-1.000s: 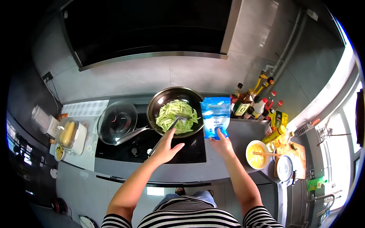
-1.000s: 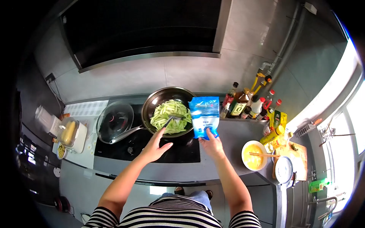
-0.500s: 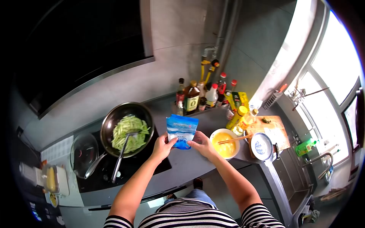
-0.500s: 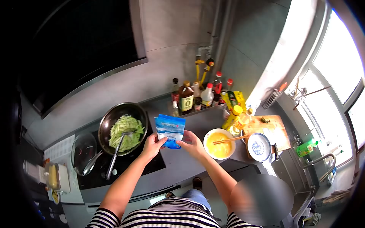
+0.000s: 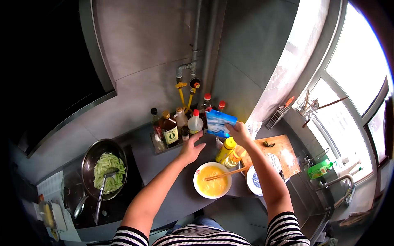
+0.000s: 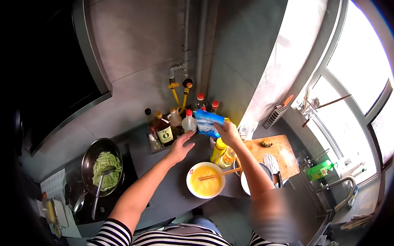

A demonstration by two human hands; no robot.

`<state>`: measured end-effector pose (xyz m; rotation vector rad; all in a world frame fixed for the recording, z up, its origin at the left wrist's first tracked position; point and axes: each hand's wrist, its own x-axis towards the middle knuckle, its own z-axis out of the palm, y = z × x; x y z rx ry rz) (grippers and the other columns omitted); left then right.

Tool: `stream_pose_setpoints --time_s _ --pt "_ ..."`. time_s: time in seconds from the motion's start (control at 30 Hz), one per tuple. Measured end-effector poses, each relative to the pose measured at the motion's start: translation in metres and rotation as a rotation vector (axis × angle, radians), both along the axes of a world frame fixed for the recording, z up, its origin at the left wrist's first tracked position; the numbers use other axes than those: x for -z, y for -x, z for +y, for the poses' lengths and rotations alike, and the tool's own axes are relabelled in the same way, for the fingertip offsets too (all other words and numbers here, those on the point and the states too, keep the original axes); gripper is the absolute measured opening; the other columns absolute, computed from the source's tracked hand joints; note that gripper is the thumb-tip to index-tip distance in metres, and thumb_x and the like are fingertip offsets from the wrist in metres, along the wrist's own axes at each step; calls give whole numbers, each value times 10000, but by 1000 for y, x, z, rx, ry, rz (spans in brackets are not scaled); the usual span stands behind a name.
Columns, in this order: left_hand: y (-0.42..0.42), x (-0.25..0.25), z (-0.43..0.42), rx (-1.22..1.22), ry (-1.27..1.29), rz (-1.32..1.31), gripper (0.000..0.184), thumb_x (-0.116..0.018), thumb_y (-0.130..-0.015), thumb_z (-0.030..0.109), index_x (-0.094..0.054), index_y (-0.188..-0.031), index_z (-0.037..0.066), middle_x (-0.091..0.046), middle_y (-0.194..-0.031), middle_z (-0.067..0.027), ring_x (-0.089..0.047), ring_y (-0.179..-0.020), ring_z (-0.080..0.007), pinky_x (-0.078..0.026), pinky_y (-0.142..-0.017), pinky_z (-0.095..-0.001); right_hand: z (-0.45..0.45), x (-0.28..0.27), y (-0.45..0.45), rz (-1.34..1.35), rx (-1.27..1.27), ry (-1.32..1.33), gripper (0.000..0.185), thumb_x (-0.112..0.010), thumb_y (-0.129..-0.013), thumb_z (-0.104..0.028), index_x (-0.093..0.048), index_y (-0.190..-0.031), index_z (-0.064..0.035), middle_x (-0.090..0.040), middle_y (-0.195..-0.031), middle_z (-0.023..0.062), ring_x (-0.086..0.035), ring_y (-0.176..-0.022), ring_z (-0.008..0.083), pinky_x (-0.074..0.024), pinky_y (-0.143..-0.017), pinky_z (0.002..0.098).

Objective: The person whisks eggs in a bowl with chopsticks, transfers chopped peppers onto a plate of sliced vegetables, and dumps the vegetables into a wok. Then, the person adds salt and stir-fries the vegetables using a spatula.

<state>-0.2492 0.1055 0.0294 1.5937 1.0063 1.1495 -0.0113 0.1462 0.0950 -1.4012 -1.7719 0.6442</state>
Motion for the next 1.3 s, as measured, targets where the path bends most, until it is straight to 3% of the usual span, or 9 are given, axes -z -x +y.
stream_pose_setpoints --time_s 0.23,0.37,0.53,0.8,0.87,1.0,1.13,1.23,1.3 --pt "-32 17 9 22 119 -5 540 -640 -893 77 -428 -1386 19 -509 -1372 -150 -485 -1267 -247 -387 -1062 -369 38 25 -57 -277 0 285 272 -619 -901 -248 -654 -970 12 -660 -812 198 -635 -729 297 -488 -684 388" --pt "-18 30 -8 -16 155 0 519 -618 -909 79 -426 -1386 16 -518 -1364 -142 -495 -1258 -234 -398 -1052 -353 28 22 -46 -176 41 -5 326 -624 -873 -184 -623 -1163 -35 -620 -1118 230 -592 -1030 398 -464 -916 426" --pt "37 16 -59 -192 182 80 468 -590 -920 88 -459 -1367 48 -533 -1358 -136 -537 -1221 -275 -471 -984 -378 -10 -18 62 -70 -150 -302 257 -646 -829 -84 -653 -1082 -42 -666 -992 158 -632 -939 333 -504 -803 371" --pt "249 -34 -232 -814 -127 882 602 -642 -843 134 -390 -1355 -59 -462 -1351 -262 -456 -1240 -415 -376 -1052 -443 -131 17 297 51 -715 -12 248 -634 -836 -90 -664 -1079 -55 -691 -924 138 -683 -811 276 -535 -705 347" --pt "307 -39 -292 -943 53 1140 690 -692 -816 218 -375 -1371 -44 -453 -1353 -249 -434 -1254 -408 -383 -1043 -452 -174 26 352 40 -819 104 232 -641 -845 -122 -665 -1069 -71 -699 -841 114 -684 -781 277 -532 -687 355" --pt "389 -35 -381 -828 596 886 624 -661 -856 291 -430 -1343 -23 -546 -1272 -215 -559 -1134 -358 -471 -940 -420 -250 49 442 -27 -937 127 248 -649 -858 -166 -661 -1082 -60 -693 -818 139 -680 -737 278 -530 -680 371" --pt "417 -21 -409 -382 650 24 431 -586 -924 162 -486 -1318 17 -667 -1058 -70 -658 -898 -189 -507 -754 -289 -309 45 496 7 -852 575 582 -634 -919 -205 -377 -1399 0 -656 -852 125 -651 -697 167 -551 -615 287" --pt "411 -1 -404 -178 443 -91 410 -519 -932 23 -460 -1338 20 -602 -1187 -47 -599 -1018 -126 -466 -862 -245 -326 61 507 -64 -621 483 950 -696 -866 -263 -39 -1513 -33 -643 -860 122 -649 -680 174 -541 -539 280" --pt "415 5 -399 -6 368 -133 507 -481 -943 -31 -387 -1430 73 -538 -1302 -30 -521 -1191 -124 -429 -974 -256 -325 57 496 -51 -569 504 995 -708 -835 -159 11 -1511 -31 -629 -842 112 -637 -649 168 -534 -544 275"
